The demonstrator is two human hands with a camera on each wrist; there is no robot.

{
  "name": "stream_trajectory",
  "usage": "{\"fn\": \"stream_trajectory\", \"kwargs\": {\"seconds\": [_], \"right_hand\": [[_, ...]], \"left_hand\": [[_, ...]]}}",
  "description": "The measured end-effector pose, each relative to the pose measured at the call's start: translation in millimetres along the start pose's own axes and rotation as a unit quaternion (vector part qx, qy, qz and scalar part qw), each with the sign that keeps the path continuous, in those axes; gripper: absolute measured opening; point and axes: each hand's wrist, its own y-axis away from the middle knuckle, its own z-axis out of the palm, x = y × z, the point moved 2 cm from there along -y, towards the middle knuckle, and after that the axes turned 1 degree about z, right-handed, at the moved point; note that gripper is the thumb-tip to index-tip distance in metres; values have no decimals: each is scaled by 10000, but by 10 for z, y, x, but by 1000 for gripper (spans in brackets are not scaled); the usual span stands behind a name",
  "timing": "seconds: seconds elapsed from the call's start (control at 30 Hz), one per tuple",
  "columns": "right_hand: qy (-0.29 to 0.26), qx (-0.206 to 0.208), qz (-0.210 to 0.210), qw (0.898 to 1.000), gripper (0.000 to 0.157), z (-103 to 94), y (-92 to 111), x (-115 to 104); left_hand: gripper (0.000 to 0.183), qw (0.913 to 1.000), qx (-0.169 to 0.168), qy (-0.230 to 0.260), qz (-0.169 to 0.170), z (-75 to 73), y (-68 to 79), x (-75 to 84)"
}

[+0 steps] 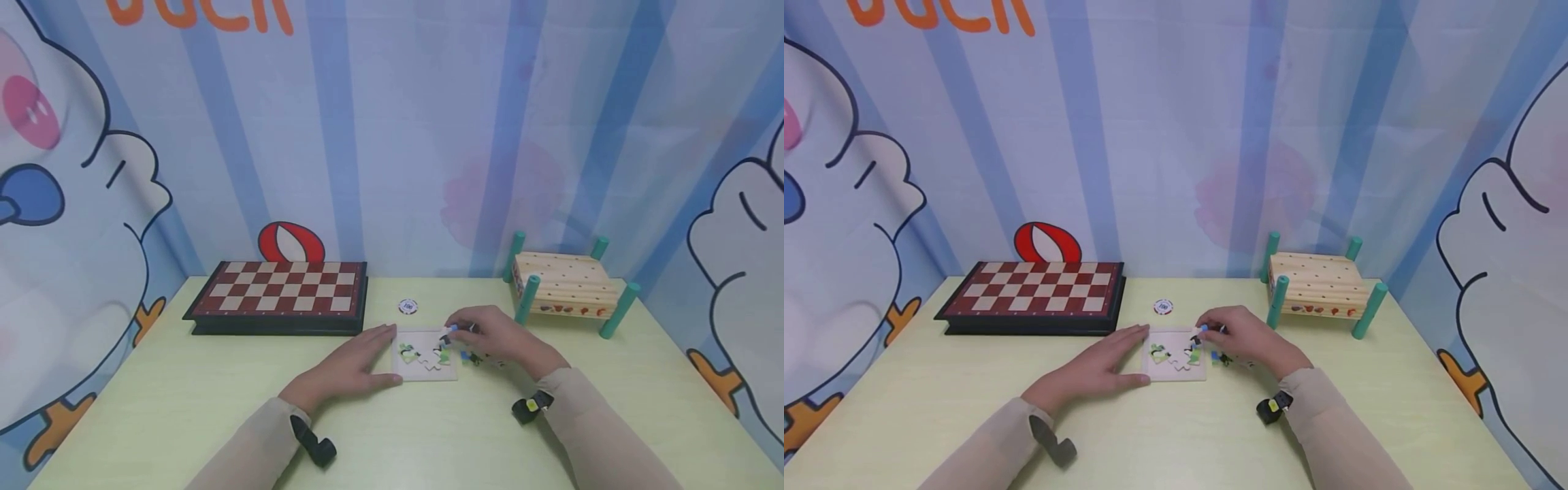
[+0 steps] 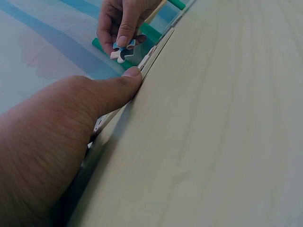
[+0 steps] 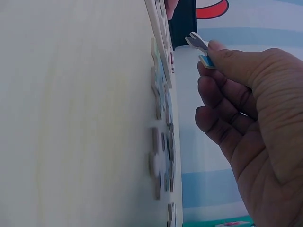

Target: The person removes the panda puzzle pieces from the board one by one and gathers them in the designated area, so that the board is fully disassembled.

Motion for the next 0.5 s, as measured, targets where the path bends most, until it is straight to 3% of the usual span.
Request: {"fn": "stream_trajectory", "kwargs": {"seconds": [0.2, 0.5], "right_hand": [[64, 53, 88, 9999, 24, -56, 104, 78], [23, 236, 693, 9973, 21, -194, 363, 305]], "left_hand": [[98, 10000, -12, 2, -8, 2, -1, 5], [99, 10000, -49, 4, -29, 23, -4, -27]]}}
